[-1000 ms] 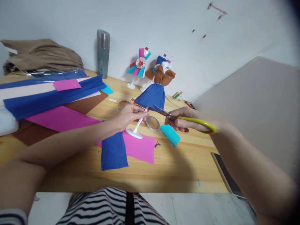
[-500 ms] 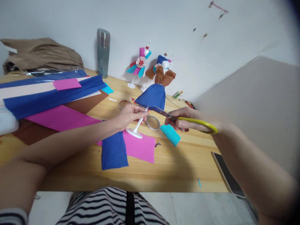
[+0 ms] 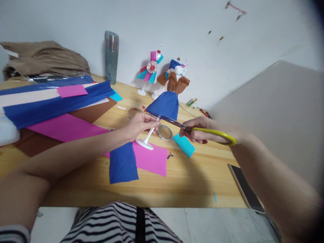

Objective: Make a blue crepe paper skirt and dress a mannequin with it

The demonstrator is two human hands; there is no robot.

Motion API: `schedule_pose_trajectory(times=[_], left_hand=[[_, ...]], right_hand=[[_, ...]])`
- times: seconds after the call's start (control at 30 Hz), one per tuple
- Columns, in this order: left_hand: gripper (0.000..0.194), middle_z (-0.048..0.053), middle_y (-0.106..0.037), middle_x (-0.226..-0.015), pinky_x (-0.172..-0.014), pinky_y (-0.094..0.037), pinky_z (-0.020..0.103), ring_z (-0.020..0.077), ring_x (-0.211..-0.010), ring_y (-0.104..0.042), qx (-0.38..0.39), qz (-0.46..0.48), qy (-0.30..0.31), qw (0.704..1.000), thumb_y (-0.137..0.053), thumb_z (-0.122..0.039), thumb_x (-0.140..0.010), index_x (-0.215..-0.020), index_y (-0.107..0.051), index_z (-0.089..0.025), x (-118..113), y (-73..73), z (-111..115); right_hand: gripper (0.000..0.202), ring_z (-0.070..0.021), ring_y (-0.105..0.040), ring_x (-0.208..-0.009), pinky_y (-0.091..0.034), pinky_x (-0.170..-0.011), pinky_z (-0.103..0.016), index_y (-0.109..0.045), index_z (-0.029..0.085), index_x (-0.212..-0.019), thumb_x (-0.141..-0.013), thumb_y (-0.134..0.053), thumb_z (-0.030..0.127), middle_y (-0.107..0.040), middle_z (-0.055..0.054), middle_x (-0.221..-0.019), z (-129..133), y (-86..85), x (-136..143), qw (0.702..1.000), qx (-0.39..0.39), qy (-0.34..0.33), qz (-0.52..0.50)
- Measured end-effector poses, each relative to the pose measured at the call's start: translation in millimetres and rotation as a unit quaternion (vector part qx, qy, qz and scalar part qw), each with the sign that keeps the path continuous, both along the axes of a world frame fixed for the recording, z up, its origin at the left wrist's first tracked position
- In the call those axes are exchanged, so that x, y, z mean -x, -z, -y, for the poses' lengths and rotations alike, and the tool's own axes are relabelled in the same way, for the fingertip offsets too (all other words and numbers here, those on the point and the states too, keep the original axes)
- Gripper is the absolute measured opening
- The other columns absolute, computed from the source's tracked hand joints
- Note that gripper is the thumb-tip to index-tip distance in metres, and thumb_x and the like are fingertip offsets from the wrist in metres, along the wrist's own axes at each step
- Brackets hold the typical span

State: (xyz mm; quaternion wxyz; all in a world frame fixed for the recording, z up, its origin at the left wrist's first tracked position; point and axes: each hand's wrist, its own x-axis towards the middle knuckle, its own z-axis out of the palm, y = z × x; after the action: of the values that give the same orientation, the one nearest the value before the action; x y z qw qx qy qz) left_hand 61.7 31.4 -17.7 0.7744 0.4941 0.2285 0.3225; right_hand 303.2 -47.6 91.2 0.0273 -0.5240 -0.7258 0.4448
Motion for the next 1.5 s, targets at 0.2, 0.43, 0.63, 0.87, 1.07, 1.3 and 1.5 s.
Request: schedule_pose_trajectory(times=[0.2,0.43,0.63,0.87,1.07,1.3,1.5], left_hand=[[0.012,0.000,-0.066,-0.059,-0.061,-0.049,0.022,0.0075,-0.054,-0.059,-0.001,0.006,0.007,1.000,-0.076,-0.016,-0.077,-0.069,-0.069,-0.010,0.7,-1.5,1.8],[0.009,0.000,-0.066,-0.059,-0.059,-0.048,0.021,0.0074,-0.053,-0.059,0.001,0.004,0.002,1.000,-0.074,-0.014,-0.078,-0.070,-0.070,-0.010,0.5,-3.1,2.9],[0.012,0.000,-0.066,-0.061,-0.063,-0.050,0.023,0.0083,-0.056,-0.059,-0.009,0.004,0.007,1.000,-0.078,-0.019,-0.075,-0.072,-0.070,-0.010,0.6,-0.1,1.8],[0.012,0.000,-0.066,-0.061,-0.067,-0.051,0.025,0.0089,-0.057,-0.059,-0.010,-0.010,0.003,1.000,-0.078,-0.019,-0.076,-0.072,-0.071,-0.011,0.3,0.2,2.5],[0.009,0.000,-0.065,-0.060,-0.063,-0.049,0.024,0.0085,-0.056,-0.058,-0.005,-0.009,-0.001,1.000,-0.075,-0.015,-0.077,-0.071,-0.071,-0.010,0.4,-1.1,2.6],[0.013,-0.001,-0.065,-0.058,-0.062,-0.049,0.022,0.0073,-0.053,-0.057,-0.012,-0.006,0.004,1.000,-0.077,-0.017,-0.076,-0.068,-0.069,-0.011,-0.2,1.0,2.2],[0.013,-0.001,-0.064,-0.058,-0.062,-0.049,0.022,0.0073,-0.053,-0.056,-0.014,-0.015,0.004,1.000,-0.076,-0.018,-0.077,-0.068,-0.069,-0.011,0.2,0.6,3.4]], right_hand=[[0.063,-0.0109,-0.053,-0.061,-0.047,-0.050,-0.023,-0.066,0.011,-0.101,-0.088,-0.056,0.072,-0.062,-0.006,-0.078,0.6,-1.4,5.6,1.000,0.008,0.010,-0.017],[0.058,-0.0101,-0.053,-0.060,-0.047,-0.048,-0.021,-0.067,0.011,-0.101,-0.089,-0.058,0.067,-0.063,-0.006,-0.079,0.1,4.2,-0.9,0.999,0.014,0.019,-0.037],[0.054,-0.0098,-0.054,-0.059,-0.047,-0.047,-0.020,-0.067,0.011,-0.101,-0.091,-0.058,0.063,-0.062,-0.005,-0.076,1.0,4.3,-1.5,0.999,0.015,0.019,-0.047],[0.052,-0.0078,-0.049,-0.051,-0.042,-0.043,-0.019,-0.069,0.012,-0.100,-0.090,-0.060,0.063,-0.057,-0.001,-0.068,1.7,6.7,-7.1,0.999,0.012,0.039,-0.024],[0.045,-0.0066,-0.045,-0.046,-0.036,-0.038,-0.018,-0.067,0.012,-0.099,-0.091,-0.062,0.056,-0.055,0.001,-0.065,3.6,8.8,-12.1,0.998,0.015,0.053,-0.018],[0.046,-0.0074,-0.044,-0.047,-0.035,-0.039,-0.020,-0.066,0.013,-0.092,-0.087,-0.064,0.058,-0.054,0.002,-0.062,5.0,2.7,-6.0,0.998,0.009,0.057,0.002],[0.046,-0.0072,-0.043,-0.046,-0.034,-0.039,-0.020,-0.065,0.014,-0.088,-0.086,-0.065,0.061,-0.054,0.002,-0.061,5.9,3.8,-6.3,0.998,0.011,0.059,0.001]])
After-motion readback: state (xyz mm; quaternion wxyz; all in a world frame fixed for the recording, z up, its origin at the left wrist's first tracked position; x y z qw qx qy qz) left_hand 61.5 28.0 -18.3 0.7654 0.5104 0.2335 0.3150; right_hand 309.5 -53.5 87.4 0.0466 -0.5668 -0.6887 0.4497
